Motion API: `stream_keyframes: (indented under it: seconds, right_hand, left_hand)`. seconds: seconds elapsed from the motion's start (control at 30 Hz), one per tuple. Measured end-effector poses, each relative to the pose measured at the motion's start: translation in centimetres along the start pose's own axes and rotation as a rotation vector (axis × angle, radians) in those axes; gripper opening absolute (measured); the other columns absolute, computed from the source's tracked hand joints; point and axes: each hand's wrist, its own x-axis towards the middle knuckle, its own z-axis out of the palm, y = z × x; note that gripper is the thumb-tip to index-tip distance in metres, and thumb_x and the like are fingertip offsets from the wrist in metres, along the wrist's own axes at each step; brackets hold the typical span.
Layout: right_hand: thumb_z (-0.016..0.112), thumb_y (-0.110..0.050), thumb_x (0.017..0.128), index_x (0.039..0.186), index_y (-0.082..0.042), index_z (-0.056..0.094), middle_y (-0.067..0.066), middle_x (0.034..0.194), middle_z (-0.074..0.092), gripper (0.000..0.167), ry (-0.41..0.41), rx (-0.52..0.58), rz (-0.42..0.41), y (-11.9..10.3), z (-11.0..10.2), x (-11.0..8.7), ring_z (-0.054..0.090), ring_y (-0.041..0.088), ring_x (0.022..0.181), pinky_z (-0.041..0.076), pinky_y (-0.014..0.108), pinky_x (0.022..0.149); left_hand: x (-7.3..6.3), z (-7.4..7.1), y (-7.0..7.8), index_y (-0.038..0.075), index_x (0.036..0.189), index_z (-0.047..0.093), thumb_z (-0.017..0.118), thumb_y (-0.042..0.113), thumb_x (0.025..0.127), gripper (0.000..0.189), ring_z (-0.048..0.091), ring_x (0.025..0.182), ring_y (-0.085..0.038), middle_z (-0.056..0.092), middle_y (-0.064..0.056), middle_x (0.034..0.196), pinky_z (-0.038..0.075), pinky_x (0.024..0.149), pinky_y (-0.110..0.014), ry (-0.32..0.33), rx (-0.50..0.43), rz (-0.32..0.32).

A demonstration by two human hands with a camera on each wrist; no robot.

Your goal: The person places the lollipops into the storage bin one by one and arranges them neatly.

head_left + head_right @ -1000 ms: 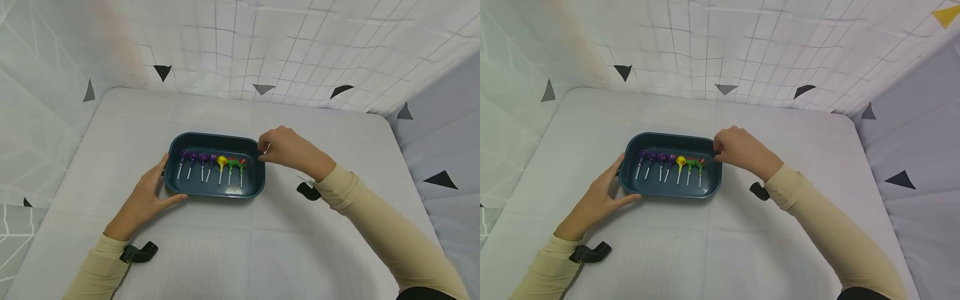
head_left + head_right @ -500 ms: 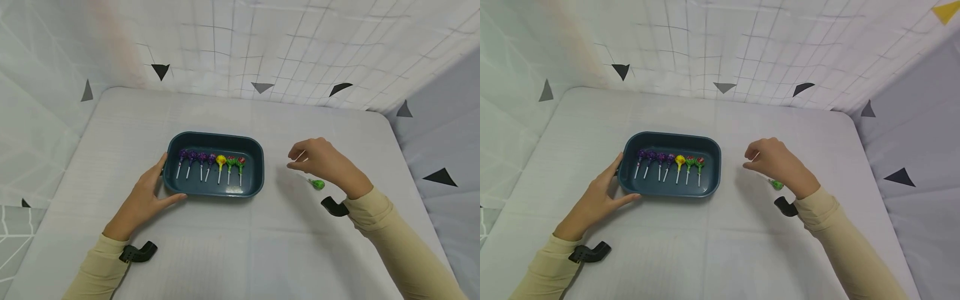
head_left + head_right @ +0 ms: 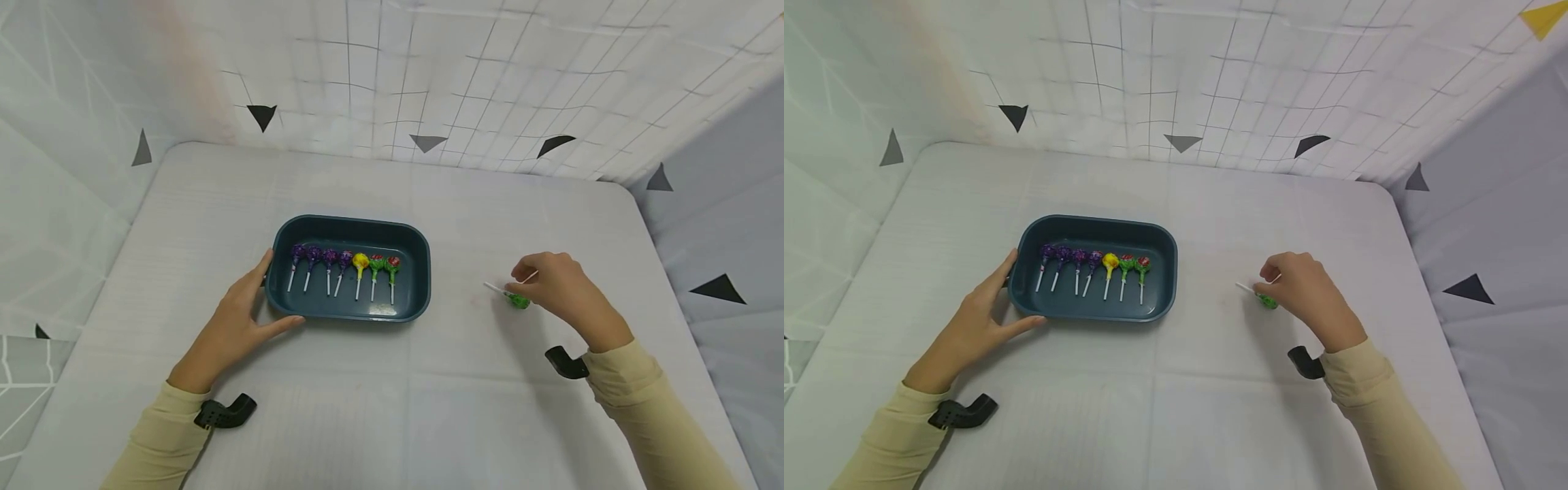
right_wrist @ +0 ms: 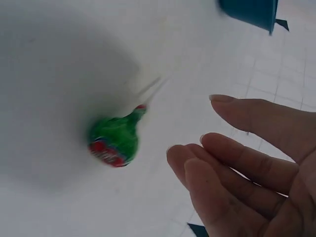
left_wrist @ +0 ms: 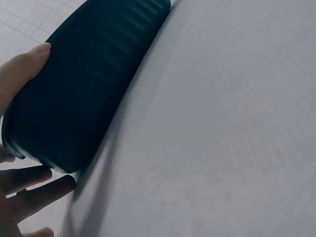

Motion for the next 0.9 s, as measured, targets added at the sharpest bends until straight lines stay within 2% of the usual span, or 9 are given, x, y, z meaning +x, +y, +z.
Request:
stream_keyframes:
  seconds: [0.13,0.37,0.53,0.6,0.7,0.9]
  right_hand:
    - [0.076,-0.033,0.093,0.103,-0.004,0.077,0.017,0.107,0.076,0.030,0.010,-0.022,0.040,1.7,0.9,-0.4,0.073,0.035,0.096,0.059,0.049,0.075]
    - [0.073,-0.034,0.096,0.106,-0.005,0.077,0.014,0.105,0.077,0.031,-0.027,0.022,0.091,3.5,2.2,-0.7,0.071,0.019,0.075,0.056,0.033,0.062]
    - [0.073,-0.033,0.096,0.106,-0.005,0.077,0.012,0.098,0.078,0.030,-0.038,0.049,0.098,3.8,2.7,-0.3,0.070,0.017,0.069,0.053,0.030,0.059]
    - [0.073,-0.031,0.095,0.106,-0.006,0.077,0.011,0.098,0.079,0.028,-0.036,0.054,0.091,3.8,2.8,-0.2,0.072,0.019,0.071,0.055,0.031,0.060]
    - [0.075,-0.030,0.094,0.105,-0.008,0.079,0.010,0.100,0.079,0.025,-0.014,0.038,0.066,3.7,2.9,-0.2,0.074,0.024,0.083,0.058,0.035,0.065]
    - [0.078,-0.022,0.092,0.106,-0.011,0.080,0.011,0.105,0.080,0.018,0.006,0.029,-0.026,3.8,2.9,-0.2,0.074,0.033,0.099,0.059,0.045,0.075]
  left_hand:
    - [0.0,0.0,0.0,0.015,0.168,0.012,0.092,0.039,0.077,0.123,0.035,0.151,-0.048,0.029,-0.018,0.169,0.035,0.116,-0.071,-0.003,-0.007,-0.001]
    - [0.0,0.0,-0.2,0.014,0.168,0.012,0.091,0.040,0.078,0.123,0.034,0.152,-0.046,0.028,-0.017,0.170,0.034,0.117,-0.070,-0.001,-0.011,0.011]
    - [0.1,0.0,-0.2,0.016,0.168,0.011,0.091,0.040,0.078,0.123,0.034,0.153,-0.045,0.028,-0.015,0.170,0.034,0.117,-0.069,0.005,-0.014,0.018]
    - [0.2,0.1,-0.3,0.017,0.168,0.011,0.091,0.040,0.078,0.123,0.034,0.153,-0.045,0.027,-0.015,0.170,0.034,0.118,-0.069,0.007,-0.021,0.021]
    - [0.1,0.1,-0.3,0.016,0.168,0.011,0.091,0.040,0.078,0.122,0.033,0.153,-0.045,0.027,-0.014,0.171,0.034,0.118,-0.069,0.006,-0.021,0.016]
    - [0.1,0.1,-0.4,0.016,0.168,0.012,0.091,0.041,0.078,0.123,0.034,0.153,-0.044,0.027,-0.014,0.171,0.034,0.118,-0.069,0.003,-0.015,0.006]
